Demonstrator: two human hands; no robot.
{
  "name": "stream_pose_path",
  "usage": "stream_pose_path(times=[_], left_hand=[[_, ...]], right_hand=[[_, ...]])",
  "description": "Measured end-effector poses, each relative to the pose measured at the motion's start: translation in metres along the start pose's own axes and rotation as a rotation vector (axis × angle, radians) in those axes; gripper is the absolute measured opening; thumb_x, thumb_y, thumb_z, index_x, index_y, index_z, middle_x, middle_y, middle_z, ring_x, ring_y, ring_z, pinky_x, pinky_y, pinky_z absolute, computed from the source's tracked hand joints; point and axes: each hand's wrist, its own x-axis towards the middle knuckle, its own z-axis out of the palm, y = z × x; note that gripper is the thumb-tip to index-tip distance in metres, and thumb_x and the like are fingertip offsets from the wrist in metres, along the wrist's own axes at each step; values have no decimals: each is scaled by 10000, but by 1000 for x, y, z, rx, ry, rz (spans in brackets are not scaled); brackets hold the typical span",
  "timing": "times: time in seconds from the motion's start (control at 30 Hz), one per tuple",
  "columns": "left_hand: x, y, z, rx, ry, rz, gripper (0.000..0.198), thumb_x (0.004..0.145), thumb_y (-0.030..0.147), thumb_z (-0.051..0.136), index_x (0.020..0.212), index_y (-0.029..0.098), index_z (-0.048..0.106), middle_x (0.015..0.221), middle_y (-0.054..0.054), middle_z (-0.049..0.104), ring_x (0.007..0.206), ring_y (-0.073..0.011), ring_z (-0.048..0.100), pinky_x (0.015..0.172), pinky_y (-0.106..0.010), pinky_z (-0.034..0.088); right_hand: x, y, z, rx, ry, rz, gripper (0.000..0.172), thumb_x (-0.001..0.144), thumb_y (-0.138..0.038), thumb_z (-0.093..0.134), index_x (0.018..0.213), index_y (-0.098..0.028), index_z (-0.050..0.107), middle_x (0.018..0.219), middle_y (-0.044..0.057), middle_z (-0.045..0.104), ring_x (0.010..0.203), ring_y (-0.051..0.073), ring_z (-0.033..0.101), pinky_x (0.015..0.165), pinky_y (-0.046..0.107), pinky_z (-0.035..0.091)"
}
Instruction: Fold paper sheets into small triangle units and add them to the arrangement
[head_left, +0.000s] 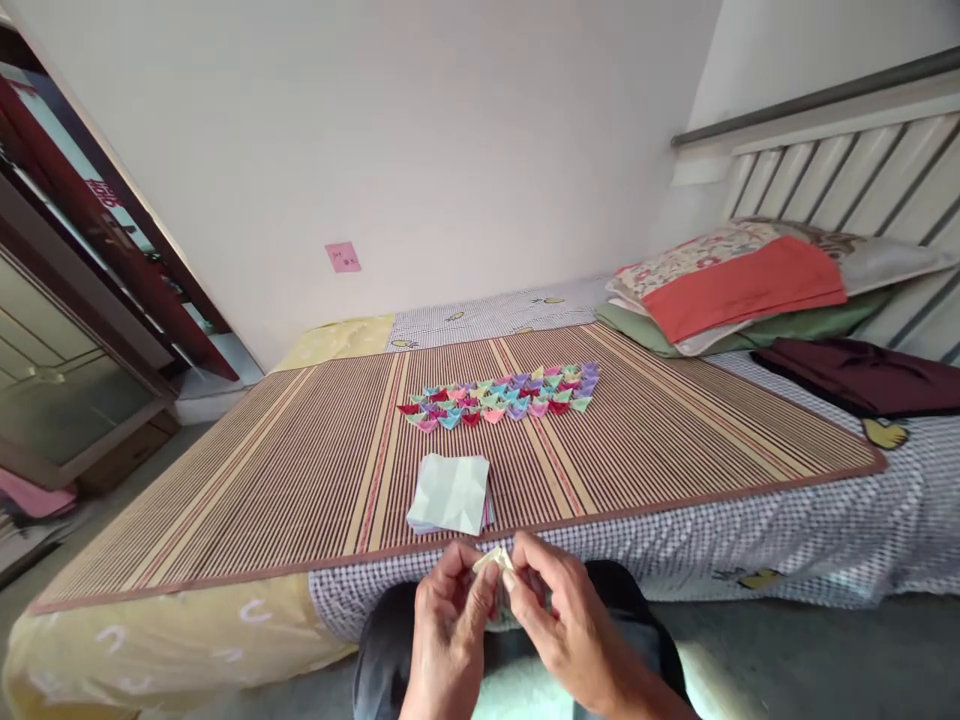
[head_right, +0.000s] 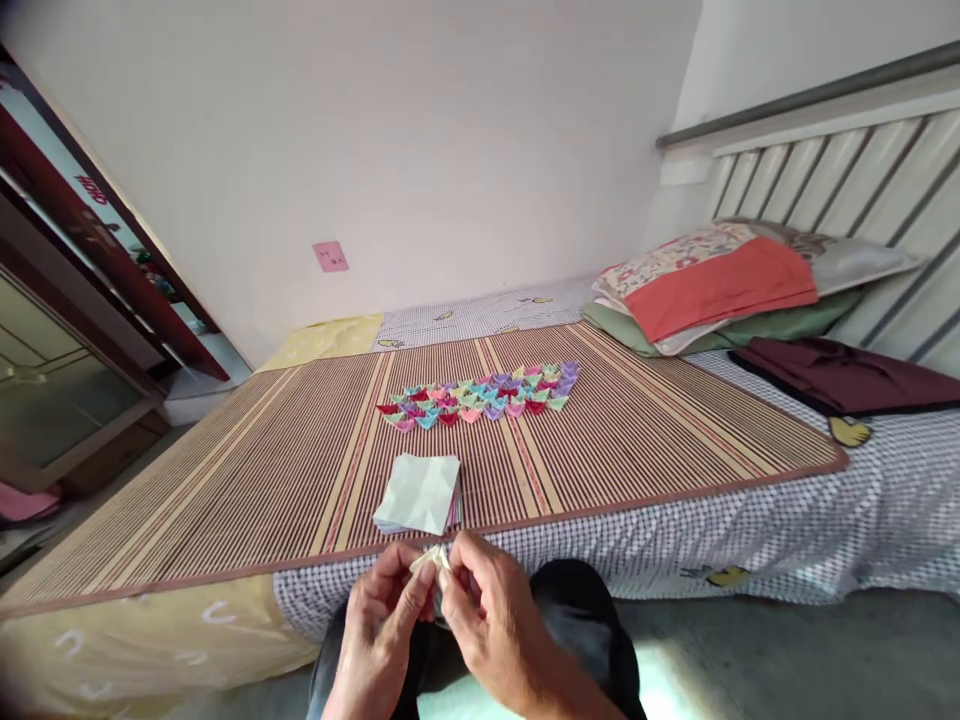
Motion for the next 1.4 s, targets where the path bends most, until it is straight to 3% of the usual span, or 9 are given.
stream_pose_path(times=[0.13,0.23,0.4,0.5,0.67,0.83,0.93,1.27,1.4], left_hand=[[73,5,-2,-44,-8,74,432,886,545,797,730,193,600,623,47,483,568,-106,390,541,-219,353],[127,11,-6,-73,16,87,443,866,560,812,735,192,602,584,64,477,529,-92,386,510,-204,326],[175,10,-18,-66,-55,125,302,858,448,853,891,177,723,757,15,649,655,-109,573,625,-210,469],[181,-2,-29,-82,-77,67,254,868,397,859,960,185,753,755,14,691,671,-112,625,649,-208,505],[180,-12,-42,-194,-103,-6,224,903,387,837,888,179,757,701,1,737,651,-110,686,680,-204,549],[173,-3,-44,-221,-204,-31,148,857,268,887,867,180,768,730,-22,786,671,-117,734,674,-194,578],[169,5,-44,-207,-227,-12,141,880,289,867,846,177,788,765,-23,778,687,-114,742,691,-193,589],[161,14,-48,-67,-149,-79,215,914,372,821,855,168,797,729,-33,772,657,-135,748,681,-227,620],[158,15,-47,-50,-145,-111,140,890,308,834,862,179,788,697,-15,768,664,-138,757,681,-226,623]], right_hand=[[76,18,-18,203,-157,39,299,1043,-370,560,784,-231,508,687,-39,467,614,137,425,547,262,338],[129,36,-22,316,-158,93,315,991,-408,645,760,-220,543,672,-45,491,599,125,440,550,254,361],[164,60,-20,169,-80,-1,275,1031,-342,591,788,-215,583,707,-23,556,652,138,495,595,267,389],[161,67,-20,75,-133,21,255,1046,-295,571,804,-215,580,727,-30,541,657,133,488,591,263,374],[152,72,-20,22,-180,34,226,1055,-288,568,845,-212,606,748,-29,561,661,130,509,600,261,387],[148,66,-23,4,-197,38,249,1082,-342,568,883,-218,654,793,-15,631,703,138,573,629,263,422],[147,62,-25,9,-199,31,215,1078,-327,594,903,-226,665,816,-22,654,731,133,600,656,255,437],[150,55,-29,-55,-230,-18,268,1111,-319,549,875,-226,636,798,-31,612,712,125,550,649,264,395],[152,51,-29,-105,-245,-18,326,1129,-318,501,835,-222,605,774,-30,589,699,127,532,641,274,382]])
